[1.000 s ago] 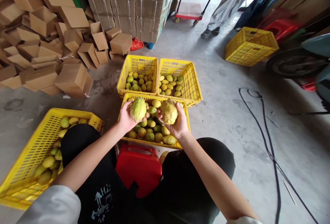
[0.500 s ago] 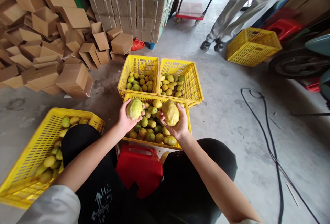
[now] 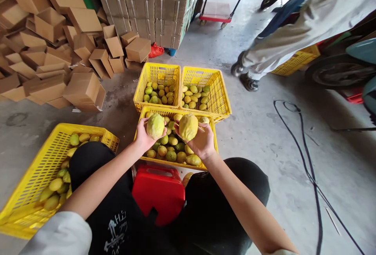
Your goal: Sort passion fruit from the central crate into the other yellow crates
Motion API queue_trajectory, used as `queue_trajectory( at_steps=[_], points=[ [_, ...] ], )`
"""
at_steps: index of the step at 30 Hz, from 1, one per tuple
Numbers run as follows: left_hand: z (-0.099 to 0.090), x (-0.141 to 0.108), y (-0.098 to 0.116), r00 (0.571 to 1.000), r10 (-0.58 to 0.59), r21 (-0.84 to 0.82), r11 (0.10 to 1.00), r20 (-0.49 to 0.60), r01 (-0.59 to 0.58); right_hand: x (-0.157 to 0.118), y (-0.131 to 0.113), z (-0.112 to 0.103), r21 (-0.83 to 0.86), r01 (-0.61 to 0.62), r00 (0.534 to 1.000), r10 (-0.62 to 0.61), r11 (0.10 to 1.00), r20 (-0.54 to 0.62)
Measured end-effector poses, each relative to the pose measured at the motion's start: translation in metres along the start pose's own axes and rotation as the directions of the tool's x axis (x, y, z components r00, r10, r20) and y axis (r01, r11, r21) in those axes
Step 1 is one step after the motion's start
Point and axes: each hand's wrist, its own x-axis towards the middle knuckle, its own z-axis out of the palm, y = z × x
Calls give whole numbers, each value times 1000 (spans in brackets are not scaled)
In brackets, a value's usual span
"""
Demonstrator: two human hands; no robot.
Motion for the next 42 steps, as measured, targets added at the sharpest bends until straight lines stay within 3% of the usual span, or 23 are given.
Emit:
queue_trajectory(
  at_steps=[3, 8, 17, 24, 28, 33, 42],
  points=[
    [3, -3, -1, 999, 32, -17, 999, 40, -32, 1, 3, -1, -35, 32, 999, -32, 999, 8],
    [2, -4, -1, 999, 13, 2, 1000, 38, -13, 1, 5, -4, -64, 18, 996, -23, 998, -86],
    [0, 0, -3, 991, 12, 54, 998, 136, -20, 2, 1, -3, -77, 1, 998, -6, 997, -66],
    [0, 0, -4, 999, 24, -54, 998, 21, -23, 2, 2, -2, 8, 15, 1000, -15, 1000, 17],
    [3, 0, -6, 1000, 22, -47, 999, 14, -21, 2, 6, -1, -59, 78, 997, -77, 995, 9],
    [4, 0, -4, 999, -9, -3, 1000, -38, 8, 2, 9, -4, -111, 30, 999, -33, 993, -26],
    [-1, 2, -4, 993, -52, 11, 999, 107, 51, 2, 6, -5, -114, -8, 993, -6, 994, -120]
  ],
)
